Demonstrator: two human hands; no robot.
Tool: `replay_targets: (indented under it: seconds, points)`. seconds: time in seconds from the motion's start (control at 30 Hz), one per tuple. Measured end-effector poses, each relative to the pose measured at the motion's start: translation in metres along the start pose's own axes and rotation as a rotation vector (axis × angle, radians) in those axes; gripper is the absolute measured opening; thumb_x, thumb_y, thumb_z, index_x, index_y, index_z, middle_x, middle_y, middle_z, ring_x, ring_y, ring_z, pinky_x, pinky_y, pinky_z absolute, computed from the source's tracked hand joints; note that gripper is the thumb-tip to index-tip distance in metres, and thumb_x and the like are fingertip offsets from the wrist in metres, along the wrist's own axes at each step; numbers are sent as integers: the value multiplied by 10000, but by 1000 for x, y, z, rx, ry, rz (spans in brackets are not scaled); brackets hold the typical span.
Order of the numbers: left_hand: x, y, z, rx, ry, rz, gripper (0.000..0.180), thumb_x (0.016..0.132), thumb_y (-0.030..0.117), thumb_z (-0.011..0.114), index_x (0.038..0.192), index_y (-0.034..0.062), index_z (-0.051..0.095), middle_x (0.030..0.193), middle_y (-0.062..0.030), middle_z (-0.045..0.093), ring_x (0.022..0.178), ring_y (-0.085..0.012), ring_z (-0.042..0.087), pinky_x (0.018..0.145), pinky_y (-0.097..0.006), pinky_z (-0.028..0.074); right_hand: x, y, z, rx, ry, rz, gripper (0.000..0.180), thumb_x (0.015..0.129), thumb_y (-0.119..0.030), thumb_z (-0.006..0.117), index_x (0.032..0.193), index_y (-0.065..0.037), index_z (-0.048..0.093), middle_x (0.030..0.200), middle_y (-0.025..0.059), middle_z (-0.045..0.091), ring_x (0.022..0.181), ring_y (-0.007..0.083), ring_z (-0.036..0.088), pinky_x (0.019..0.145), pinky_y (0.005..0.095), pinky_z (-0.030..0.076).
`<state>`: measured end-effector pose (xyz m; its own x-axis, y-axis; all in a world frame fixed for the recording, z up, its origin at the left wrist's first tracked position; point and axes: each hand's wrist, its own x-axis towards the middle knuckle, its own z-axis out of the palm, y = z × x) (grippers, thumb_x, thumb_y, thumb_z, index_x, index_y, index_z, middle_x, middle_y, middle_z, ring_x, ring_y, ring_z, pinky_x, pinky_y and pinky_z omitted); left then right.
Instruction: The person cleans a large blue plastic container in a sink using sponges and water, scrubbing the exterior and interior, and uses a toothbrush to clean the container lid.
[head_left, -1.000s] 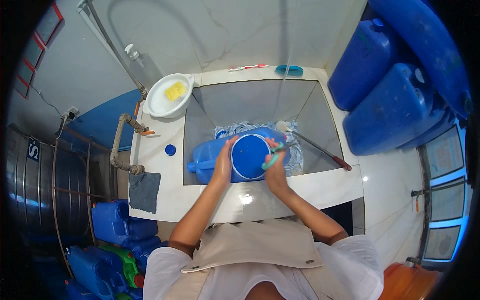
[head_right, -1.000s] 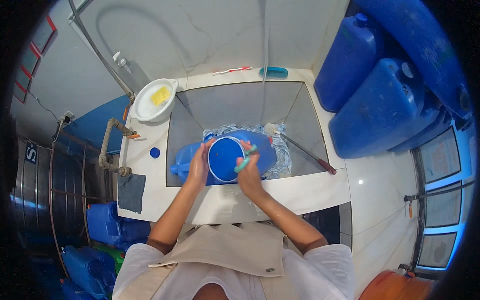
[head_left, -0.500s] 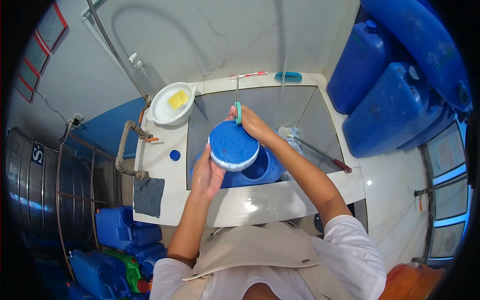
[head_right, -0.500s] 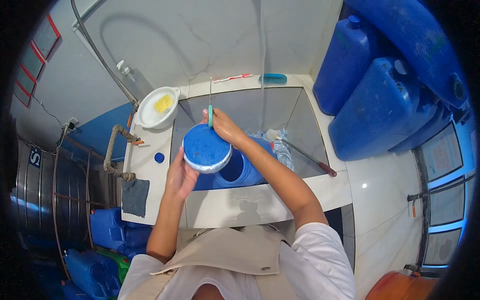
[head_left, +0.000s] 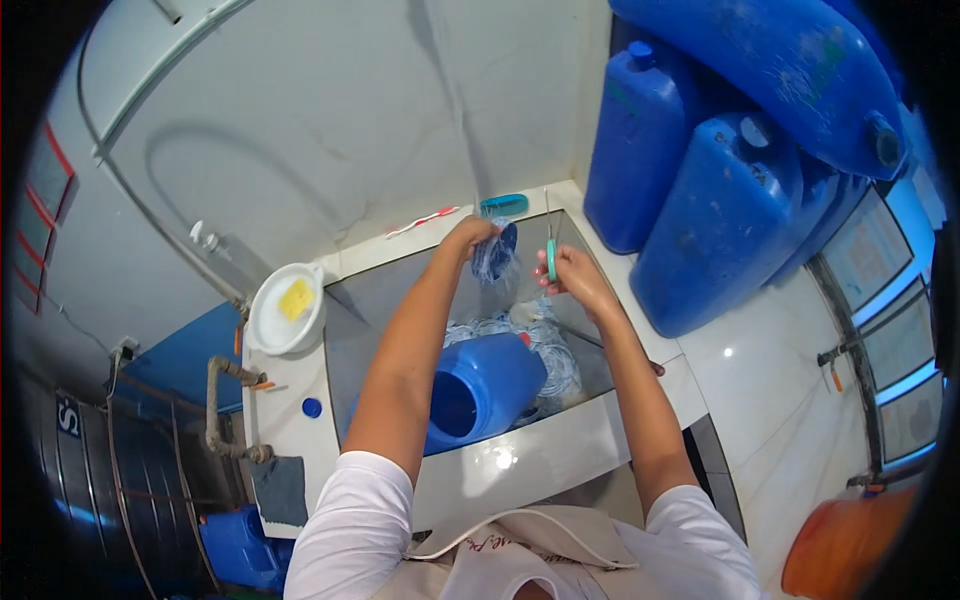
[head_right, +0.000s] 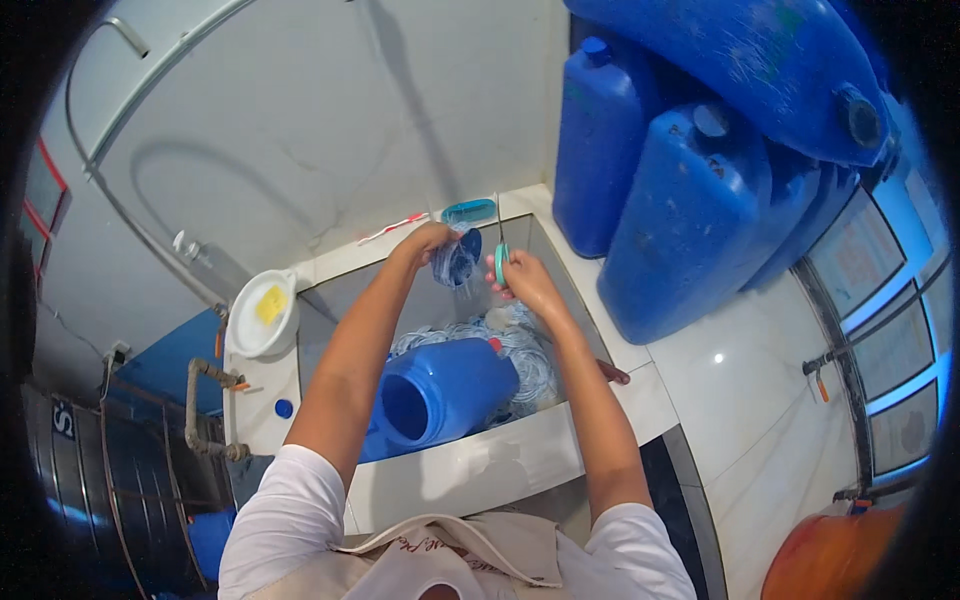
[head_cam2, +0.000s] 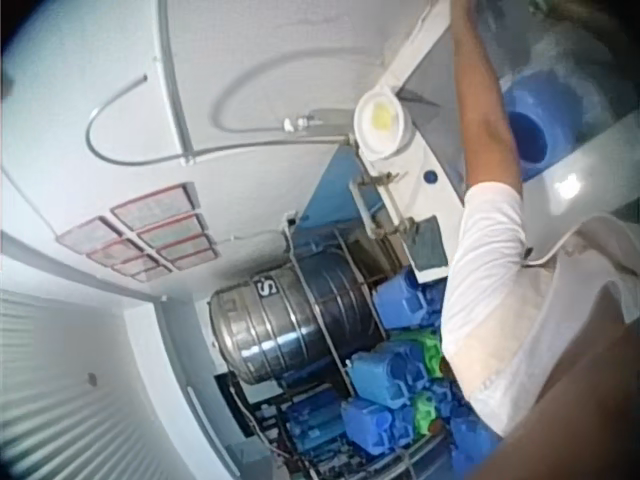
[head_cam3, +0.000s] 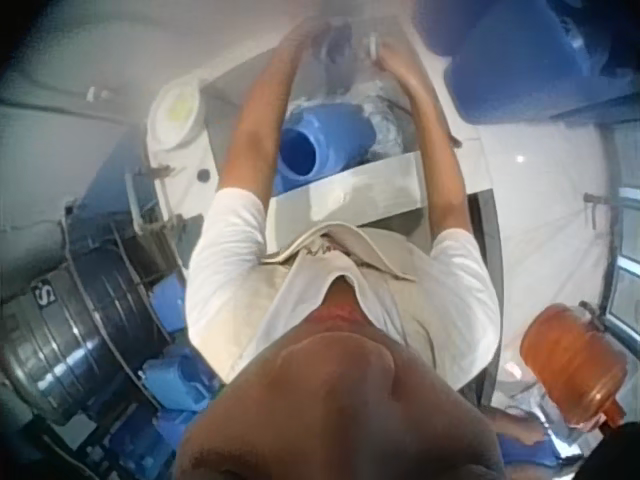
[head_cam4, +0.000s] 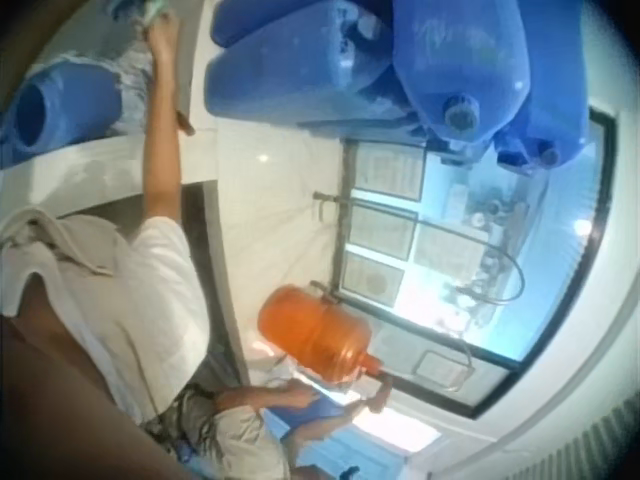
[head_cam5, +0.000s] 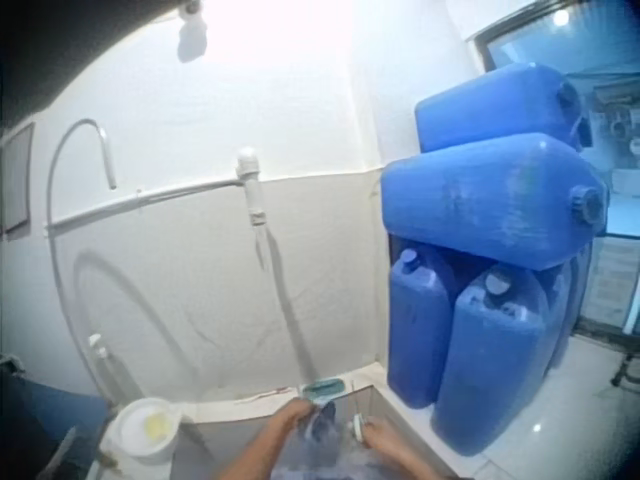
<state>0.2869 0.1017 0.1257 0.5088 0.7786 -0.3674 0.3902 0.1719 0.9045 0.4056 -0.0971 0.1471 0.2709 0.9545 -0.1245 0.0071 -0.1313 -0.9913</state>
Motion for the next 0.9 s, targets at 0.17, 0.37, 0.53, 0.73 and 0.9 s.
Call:
replay_targets:
  seconds: [0.17,0.37,0.53,0.73,0.9]
  points:
    - [25,9,13,133,-5,-9,285,747,112,584,986,-43,590,901,-143,626,790,-218,620,701,-338,499,-11,41,-16,-58,23,129,434,821,-461,603,802,-32,541,651,73,593,473,72,489,374,212,361]
    - [4,-17,-4,420,-196,204,393,696,67,622,1062,-54,548,916,-110,621,777,-190,602,715,-303,491,-15,59,2,526,-294,280,512,786,-569,580,768,-61,524,614,100,580,358,49,377,304,177,276]
    - [-32,-27,-10,214,-302,245,383,686,29,640,1060,-21,570,920,-78,627,826,-152,591,772,-283,479,4,62,14,560,-415,318,510,796,-566,568,776,-57,531,597,104,564,344,44,356,289,162,231]
    - [-77,-51,-54,275,-155,282,374,705,44,646,1068,-13,577,939,-82,630,840,-143,590,780,-283,476,5,51,54,537,-549,331,459,811,-508,589,762,-55,538,591,94,561,338,28,342,290,155,212]
    - [-112,-76,-86,451,-80,413,357,713,54,645,1060,-3,584,919,-78,637,822,-141,594,781,-281,472,2,36,96,102,-438,106,382,803,-391,643,792,-22,546,591,85,557,389,101,423,363,249,322]
